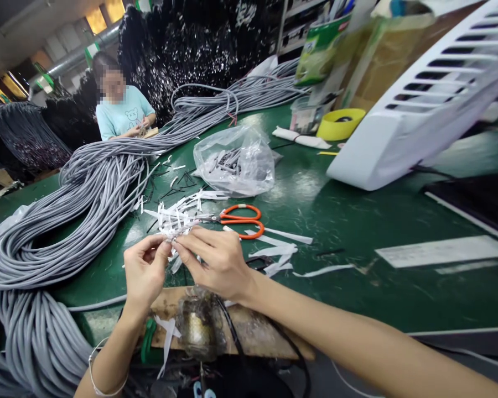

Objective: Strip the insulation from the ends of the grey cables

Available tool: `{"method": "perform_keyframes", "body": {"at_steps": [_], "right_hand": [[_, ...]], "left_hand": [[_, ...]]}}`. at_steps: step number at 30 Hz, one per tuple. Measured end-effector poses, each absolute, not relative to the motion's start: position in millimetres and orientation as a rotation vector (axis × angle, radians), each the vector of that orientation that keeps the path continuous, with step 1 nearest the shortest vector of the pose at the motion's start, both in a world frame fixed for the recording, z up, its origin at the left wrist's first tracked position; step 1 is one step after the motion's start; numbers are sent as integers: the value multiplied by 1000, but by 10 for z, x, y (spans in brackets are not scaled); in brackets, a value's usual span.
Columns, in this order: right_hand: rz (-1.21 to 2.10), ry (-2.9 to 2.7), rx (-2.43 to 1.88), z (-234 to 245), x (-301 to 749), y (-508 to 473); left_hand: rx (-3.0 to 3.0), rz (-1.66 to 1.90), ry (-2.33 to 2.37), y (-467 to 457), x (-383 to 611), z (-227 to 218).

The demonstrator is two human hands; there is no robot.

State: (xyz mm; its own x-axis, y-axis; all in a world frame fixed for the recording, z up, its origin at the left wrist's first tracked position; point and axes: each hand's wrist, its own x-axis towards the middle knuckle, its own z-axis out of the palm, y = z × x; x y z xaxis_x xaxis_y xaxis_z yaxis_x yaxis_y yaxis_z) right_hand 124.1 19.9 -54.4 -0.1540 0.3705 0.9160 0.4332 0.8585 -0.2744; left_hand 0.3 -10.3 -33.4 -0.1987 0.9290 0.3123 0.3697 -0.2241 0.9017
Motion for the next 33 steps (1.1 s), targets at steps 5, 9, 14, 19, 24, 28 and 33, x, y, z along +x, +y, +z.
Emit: {"method": "perform_keyframes", "body": {"at_steps": [5,9,14,19,24,28,33], "right_hand": [[396,-1720,-810,-513,1182,222],[191,-1724,-740,-520,1164,198],[-69,-1793,-624,-509,1210,222],[95,-1751,-675,-482,1178,138],[115,-1844,-150,-530,1125,26],[619,-1535,-833,-524,1122,173],[1101,-1386,-847,-481,1104,309]], "left_hand": [[1568,1491,1450,-66,-41,-354],[1381,1479,1412,-38,-57,-357],[1203,1478,1369,-48,-22,-357],[1137,1515,1390,11,-58,-359],[859,1710,1404,110,-173,-365],[1060,1610,1387,56,-136,-347],[1140,1490,1381,6,-71,-305]]}}
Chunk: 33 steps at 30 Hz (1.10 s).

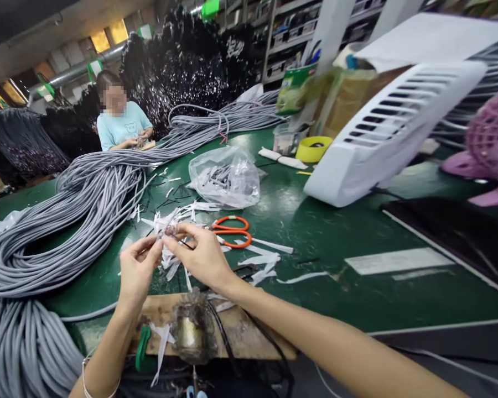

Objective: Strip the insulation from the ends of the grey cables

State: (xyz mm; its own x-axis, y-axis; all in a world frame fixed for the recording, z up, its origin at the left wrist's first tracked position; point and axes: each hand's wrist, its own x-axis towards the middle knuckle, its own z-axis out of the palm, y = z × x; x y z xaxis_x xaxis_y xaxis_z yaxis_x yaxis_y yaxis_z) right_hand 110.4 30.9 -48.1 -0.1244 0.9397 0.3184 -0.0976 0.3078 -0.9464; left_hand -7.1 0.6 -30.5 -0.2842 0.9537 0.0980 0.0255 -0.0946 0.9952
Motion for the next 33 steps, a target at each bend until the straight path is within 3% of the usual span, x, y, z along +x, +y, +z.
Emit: {"method": "perform_keyframes", "body": {"at_steps": [6,9,17,28,33], "right_hand": [[1384,-1177,-915,-485,1134,435],[1362,-1104,-993,-541,1184,529],[893,-1677,-882,-500,1239,322],[673,-1705,-767,-451,1262,226],[237,-1739,-692,-456,1273,180]], "left_hand": [[1169,1368,1247,2,-103,-306],[1253,1451,1211,-28,-137,-289],[1413,1660,1286,-66,-162,-238],[1641,1619,1402,-82,-133,-320],[1858,1586,1552,-119,-51,-312]]}}
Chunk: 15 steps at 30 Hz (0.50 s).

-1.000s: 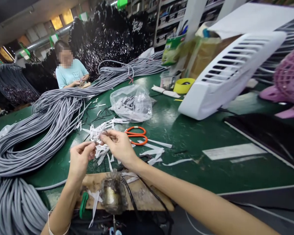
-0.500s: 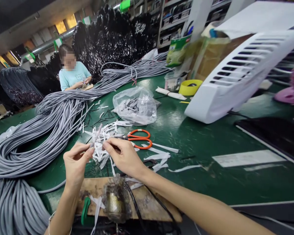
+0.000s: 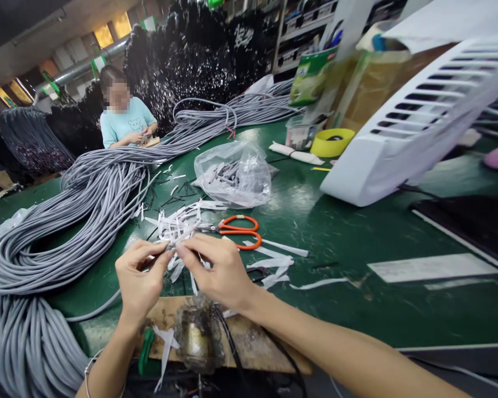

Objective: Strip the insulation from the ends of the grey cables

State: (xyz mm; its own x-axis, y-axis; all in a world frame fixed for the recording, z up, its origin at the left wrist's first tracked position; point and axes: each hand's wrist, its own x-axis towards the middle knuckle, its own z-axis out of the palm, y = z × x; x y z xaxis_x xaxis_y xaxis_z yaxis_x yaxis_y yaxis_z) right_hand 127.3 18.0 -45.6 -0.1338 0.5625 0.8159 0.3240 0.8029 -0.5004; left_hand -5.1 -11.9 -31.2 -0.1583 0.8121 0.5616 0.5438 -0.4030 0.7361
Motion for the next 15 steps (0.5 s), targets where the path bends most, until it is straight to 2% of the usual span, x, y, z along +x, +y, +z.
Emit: {"method": "perform_keyframes", "body": {"at_steps": [4,7,11,15], "right_hand": [[-145,-1850,-357,-465,1241,36],[-199,-1941,-161,-494,1218,-5],[-171,-1889,-750,-552,1254,153],[-220,-1824,-829,-548,1304,253]], "left_hand": [[1807,1599,1712,-31,-114,-319],[1620,1665,1765,45,-213,-322],[1645,1688,1557,16,-232,-311],[1732,1696,1518,-57,-171,-303]]}}
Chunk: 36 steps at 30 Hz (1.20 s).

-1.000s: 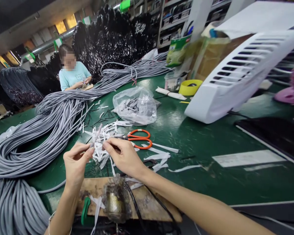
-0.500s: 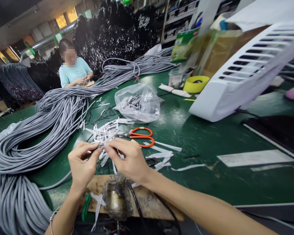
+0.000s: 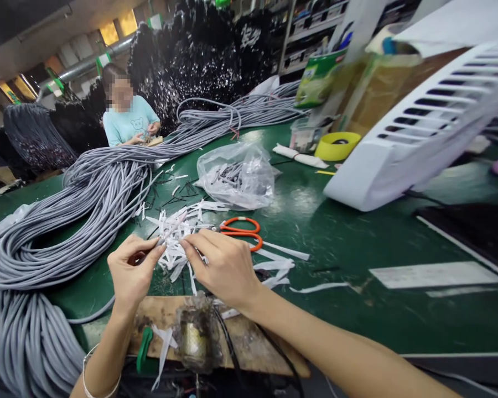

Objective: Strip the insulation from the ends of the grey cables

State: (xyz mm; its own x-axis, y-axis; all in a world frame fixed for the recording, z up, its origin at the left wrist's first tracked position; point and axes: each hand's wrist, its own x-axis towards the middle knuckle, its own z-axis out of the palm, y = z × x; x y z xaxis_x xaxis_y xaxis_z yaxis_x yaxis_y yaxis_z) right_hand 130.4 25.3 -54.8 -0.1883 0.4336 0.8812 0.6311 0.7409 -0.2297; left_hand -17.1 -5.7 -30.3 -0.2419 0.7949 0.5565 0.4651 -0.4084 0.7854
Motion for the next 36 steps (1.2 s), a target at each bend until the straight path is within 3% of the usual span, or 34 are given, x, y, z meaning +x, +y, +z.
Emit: {"method": "perform_keyframes", "body": {"at_steps": [36], "right_hand": [[-356,-1859,-841,-461,1339,195]], "left_hand": [[2049,1649,1593,-117,-98,-329]]}}
